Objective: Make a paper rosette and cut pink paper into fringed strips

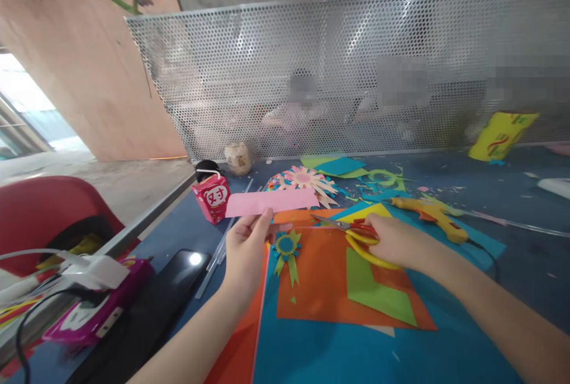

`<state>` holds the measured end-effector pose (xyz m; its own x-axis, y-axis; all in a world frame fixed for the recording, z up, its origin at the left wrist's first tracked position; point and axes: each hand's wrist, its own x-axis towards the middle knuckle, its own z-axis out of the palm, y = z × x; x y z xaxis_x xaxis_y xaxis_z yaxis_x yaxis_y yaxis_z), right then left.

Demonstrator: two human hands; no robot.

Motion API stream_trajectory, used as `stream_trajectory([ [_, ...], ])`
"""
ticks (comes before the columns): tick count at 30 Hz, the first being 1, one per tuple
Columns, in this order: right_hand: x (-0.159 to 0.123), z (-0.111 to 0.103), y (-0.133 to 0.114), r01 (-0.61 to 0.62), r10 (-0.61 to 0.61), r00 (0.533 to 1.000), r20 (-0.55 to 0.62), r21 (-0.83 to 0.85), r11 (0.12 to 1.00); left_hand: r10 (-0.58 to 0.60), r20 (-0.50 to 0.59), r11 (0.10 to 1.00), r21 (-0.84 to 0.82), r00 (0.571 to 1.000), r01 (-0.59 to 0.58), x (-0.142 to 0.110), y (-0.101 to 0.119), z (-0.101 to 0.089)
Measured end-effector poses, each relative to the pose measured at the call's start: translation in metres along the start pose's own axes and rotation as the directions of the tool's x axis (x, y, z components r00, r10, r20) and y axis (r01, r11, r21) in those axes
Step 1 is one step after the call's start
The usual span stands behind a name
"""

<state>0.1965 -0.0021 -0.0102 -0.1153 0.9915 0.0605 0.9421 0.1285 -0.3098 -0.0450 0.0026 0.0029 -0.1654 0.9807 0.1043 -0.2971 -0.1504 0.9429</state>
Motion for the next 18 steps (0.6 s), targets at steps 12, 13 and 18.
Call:
stream_trajectory([
  [12,0.008,0.005,-0.019,-0.067,0.117,0.992,-0.039,0.624,0.778,-0.047,0.193,0.98,0.199,0.98,0.008,-0.008,-0.006,0.001],
  [13,0.006,0.004,-0.023,-0.043,0.105,0.993,-0.044,0.706,0.707,-0.081,0.231,0.965,0.26,0.97,0.018,-0.009,-0.007,0.002],
  [18,0.006,0.001,-0.027,0.119,0.177,0.965,-0.195,0.923,0.365,-0.188,0.365,0.93,0.366,0.912,0.045,-0.011,-0.013,0.007],
])
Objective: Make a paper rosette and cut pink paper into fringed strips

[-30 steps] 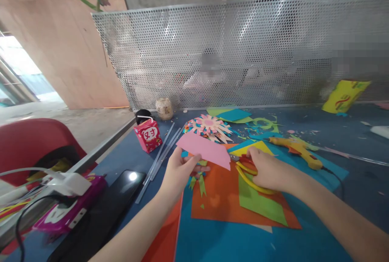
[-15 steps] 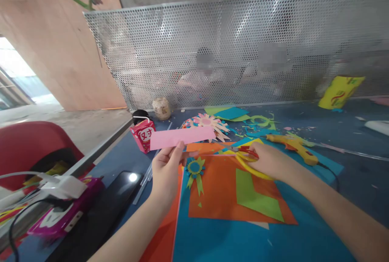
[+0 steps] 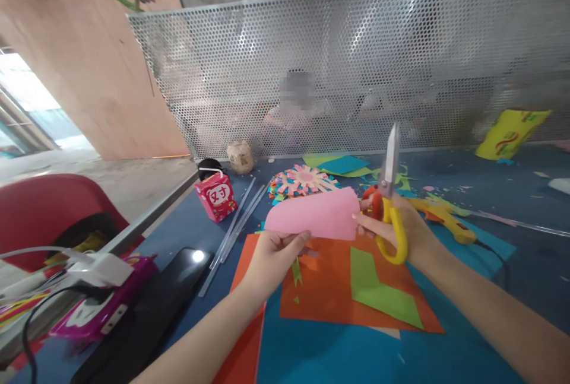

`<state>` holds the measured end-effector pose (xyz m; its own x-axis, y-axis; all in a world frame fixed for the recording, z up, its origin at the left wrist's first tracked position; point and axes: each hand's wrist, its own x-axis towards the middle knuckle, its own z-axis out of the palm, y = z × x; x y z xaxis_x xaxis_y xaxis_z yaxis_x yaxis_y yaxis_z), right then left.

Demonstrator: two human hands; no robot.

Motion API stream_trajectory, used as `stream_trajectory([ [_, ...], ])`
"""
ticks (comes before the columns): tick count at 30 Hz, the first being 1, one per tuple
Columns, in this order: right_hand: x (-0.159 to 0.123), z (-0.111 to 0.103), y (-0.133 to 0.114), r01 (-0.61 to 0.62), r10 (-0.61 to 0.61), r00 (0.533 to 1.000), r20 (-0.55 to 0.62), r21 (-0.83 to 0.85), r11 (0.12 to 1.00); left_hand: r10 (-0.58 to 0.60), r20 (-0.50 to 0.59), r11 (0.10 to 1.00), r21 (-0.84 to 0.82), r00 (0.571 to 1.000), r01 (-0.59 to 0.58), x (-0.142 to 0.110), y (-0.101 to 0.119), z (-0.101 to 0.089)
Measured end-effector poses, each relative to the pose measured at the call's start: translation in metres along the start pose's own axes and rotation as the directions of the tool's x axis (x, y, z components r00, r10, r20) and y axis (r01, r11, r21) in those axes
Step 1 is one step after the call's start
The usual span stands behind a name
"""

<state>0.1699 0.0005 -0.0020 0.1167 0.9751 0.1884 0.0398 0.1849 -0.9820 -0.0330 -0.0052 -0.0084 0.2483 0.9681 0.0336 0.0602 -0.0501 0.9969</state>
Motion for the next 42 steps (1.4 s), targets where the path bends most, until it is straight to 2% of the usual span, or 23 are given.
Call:
stream_trajectory([
  [3,0.004,-0.003,0.0,0.053,-0.049,0.995,-0.086,0.051,0.997,0.024,0.035,0.998,0.052,0.999,-0.025,0.002,-0.001,-0.004],
  [6,0.006,-0.005,0.0,0.12,-0.093,0.981,-0.173,0.155,0.98,0.147,0.033,0.943,0.297,0.989,-0.15,0.008,-0.002,-0.016],
  [9,0.009,-0.008,0.0,0.178,-0.101,0.96,-0.261,0.291,0.94,0.241,0.061,0.7,0.681,0.969,-0.217,0.017,-0.005,-0.032],
  [11,0.01,-0.009,0.001,0.194,-0.08,0.949,-0.305,0.365,0.91,0.235,0.081,0.583,0.785,0.969,-0.207,0.024,-0.008,-0.042],
  [16,0.015,-0.006,0.014,0.185,-0.042,0.947,-0.318,0.435,0.881,0.171,0.186,0.45,0.859,0.967,-0.245,0.029,-0.012,-0.049],
  [22,0.016,0.005,0.043,0.208,-0.092,0.94,-0.328,0.337,0.918,0.181,0.293,0.323,0.884,0.939,-0.338,0.028,-0.013,-0.043],
  [26,0.013,0.013,0.047,0.19,-0.103,0.953,-0.284,0.3,0.935,0.166,0.309,0.278,0.896,0.936,-0.345,0.032,-0.014,-0.042],
  [29,0.011,0.013,0.042,0.196,-0.114,0.954,-0.277,0.291,0.937,0.163,0.317,0.262,0.899,0.934,-0.351,0.035,-0.014,-0.04],
  [35,0.013,0.007,0.036,0.222,-0.122,0.944,-0.306,0.319,0.921,0.109,0.225,0.35,0.903,0.968,-0.249,0.041,-0.016,-0.037],
  [38,0.015,0.005,0.036,0.235,-0.122,0.942,-0.313,0.351,0.907,0.109,0.273,0.32,0.901,0.956,-0.293,0.043,-0.015,-0.036],
  [42,0.018,0.004,0.035,0.241,-0.122,0.943,-0.309,0.385,0.891,0.107,0.385,0.258,0.879,0.917,-0.4,0.044,-0.011,-0.031],
])
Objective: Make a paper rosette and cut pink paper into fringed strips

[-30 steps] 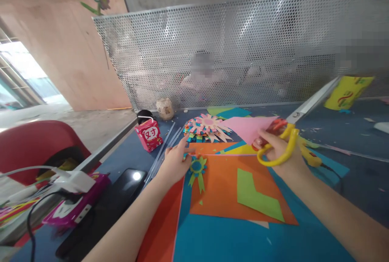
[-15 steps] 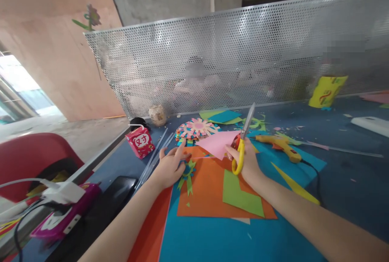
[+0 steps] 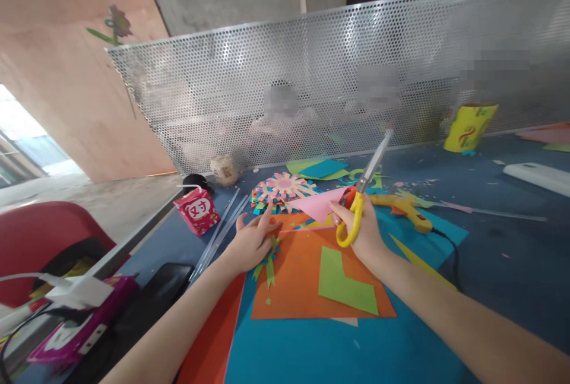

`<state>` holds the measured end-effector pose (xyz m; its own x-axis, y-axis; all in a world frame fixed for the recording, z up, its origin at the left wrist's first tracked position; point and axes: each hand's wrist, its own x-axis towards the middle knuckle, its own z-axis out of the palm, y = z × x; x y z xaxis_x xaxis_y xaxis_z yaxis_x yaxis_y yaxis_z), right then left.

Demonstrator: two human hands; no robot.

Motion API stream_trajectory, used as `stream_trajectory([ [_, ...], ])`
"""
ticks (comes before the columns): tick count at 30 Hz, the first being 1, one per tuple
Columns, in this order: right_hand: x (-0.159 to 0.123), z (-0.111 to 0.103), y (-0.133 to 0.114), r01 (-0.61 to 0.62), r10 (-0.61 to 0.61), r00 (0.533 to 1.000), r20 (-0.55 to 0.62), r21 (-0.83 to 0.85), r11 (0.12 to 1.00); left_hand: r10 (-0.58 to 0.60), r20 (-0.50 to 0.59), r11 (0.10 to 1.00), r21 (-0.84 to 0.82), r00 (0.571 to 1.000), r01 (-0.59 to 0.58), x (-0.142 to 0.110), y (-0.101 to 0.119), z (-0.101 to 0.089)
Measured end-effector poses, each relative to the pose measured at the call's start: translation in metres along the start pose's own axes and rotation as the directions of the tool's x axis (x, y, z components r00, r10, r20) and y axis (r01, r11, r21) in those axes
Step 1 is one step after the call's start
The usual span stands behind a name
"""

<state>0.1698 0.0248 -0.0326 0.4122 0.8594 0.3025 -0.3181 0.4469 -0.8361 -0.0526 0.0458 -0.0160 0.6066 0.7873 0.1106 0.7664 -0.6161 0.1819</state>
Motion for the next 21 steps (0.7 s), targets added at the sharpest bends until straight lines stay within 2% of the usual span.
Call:
stream_trajectory([
  [7,0.002,0.001,-0.008,0.023,-0.023,1.0,-0.019,0.03,0.999,0.129,0.019,0.988,0.078,0.991,-0.13,0.014,0.011,0.002],
  [11,0.004,0.001,-0.012,0.029,-0.029,0.999,-0.034,0.017,0.999,0.171,-0.014,0.982,0.086,0.985,-0.169,0.016,0.017,0.001],
  [21,0.008,-0.004,-0.014,0.035,-0.038,0.998,-0.055,-0.066,0.997,0.41,0.023,0.912,-0.014,0.912,-0.41,-0.034,0.028,-0.017],
])
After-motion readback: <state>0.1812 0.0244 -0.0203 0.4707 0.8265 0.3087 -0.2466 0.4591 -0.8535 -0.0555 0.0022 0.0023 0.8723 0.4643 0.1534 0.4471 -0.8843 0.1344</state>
